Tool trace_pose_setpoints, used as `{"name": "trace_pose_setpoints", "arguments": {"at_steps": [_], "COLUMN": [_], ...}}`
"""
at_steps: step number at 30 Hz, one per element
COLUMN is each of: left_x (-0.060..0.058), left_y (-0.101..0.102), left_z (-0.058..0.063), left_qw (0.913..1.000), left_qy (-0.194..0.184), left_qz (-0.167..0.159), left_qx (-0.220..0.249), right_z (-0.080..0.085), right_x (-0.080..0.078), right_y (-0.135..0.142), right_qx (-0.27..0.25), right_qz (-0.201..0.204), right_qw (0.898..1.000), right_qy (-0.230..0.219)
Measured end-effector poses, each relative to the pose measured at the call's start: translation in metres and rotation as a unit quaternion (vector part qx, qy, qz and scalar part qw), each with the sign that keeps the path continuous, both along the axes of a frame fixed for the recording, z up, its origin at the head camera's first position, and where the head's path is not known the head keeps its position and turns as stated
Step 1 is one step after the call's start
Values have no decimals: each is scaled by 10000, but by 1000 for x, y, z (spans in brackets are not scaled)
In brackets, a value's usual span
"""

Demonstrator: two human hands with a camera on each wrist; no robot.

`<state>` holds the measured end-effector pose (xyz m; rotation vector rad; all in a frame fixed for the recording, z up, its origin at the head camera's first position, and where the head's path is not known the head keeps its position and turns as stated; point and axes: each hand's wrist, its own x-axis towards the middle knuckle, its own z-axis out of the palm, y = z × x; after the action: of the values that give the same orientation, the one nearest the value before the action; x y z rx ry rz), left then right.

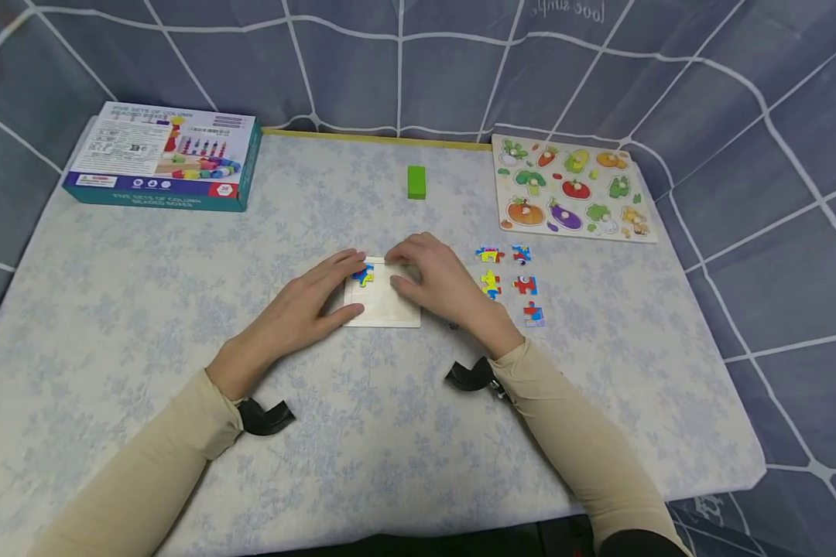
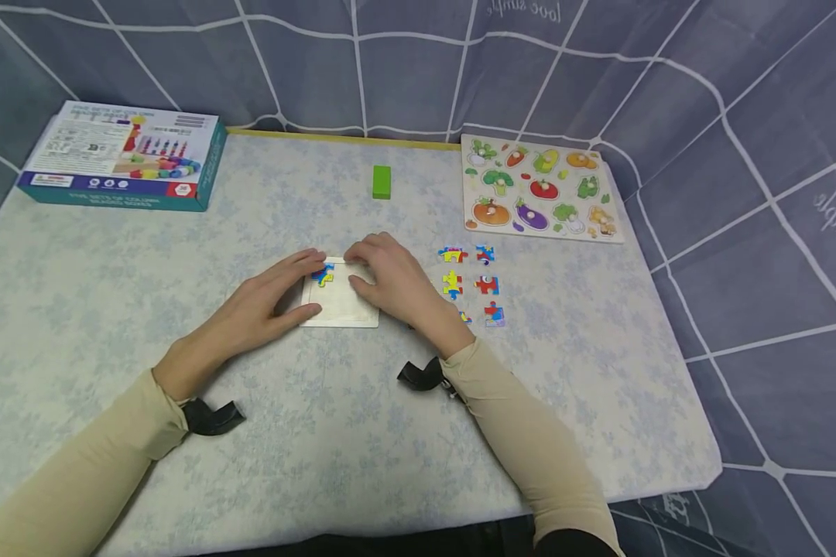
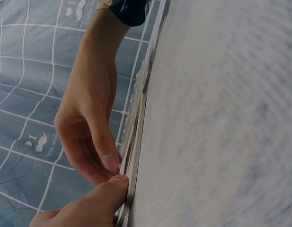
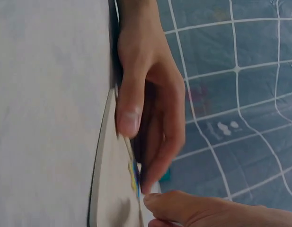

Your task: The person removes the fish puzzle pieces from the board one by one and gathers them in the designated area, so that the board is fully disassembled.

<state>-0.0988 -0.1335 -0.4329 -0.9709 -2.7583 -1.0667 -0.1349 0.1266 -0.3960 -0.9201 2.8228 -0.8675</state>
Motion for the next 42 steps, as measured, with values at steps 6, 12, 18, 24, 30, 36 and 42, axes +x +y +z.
{"name": "trace_pose_setpoints", "arguments": {"at_steps": [6,12,18,24,30,36,42], "left_x": [0,-1,-2,-3,-2,-2,-2], "left_y": [0,0,1,1,-1,-2,-2], "left_z": [1,4,3,3,3,3,4], "left_qw": [9999,9991,9992,9989,9986,9984,9984], "left_qy": [11,-31,-5,-85,-76,-56,-92], "left_qz": [155,417,394,468,526,557,559], "left_qx": [-33,-91,-81,-32,-1,-10,-20], "right_z": [-7,-18,-20,-17,-17,-15,-10], "right_x": [5,7,7,5,5,5,3], "right_y": [-20,-24,-22,-22,-20,-18,-16], "right_qx": [-197,-269,17,254,302,94,-75], "right_qz": [13,-65,52,275,366,360,428], "right_qw": [9998,9990,9975,9941,9932,9966,9988], "right_qy": [71,358,701,1018,1060,733,204]}}
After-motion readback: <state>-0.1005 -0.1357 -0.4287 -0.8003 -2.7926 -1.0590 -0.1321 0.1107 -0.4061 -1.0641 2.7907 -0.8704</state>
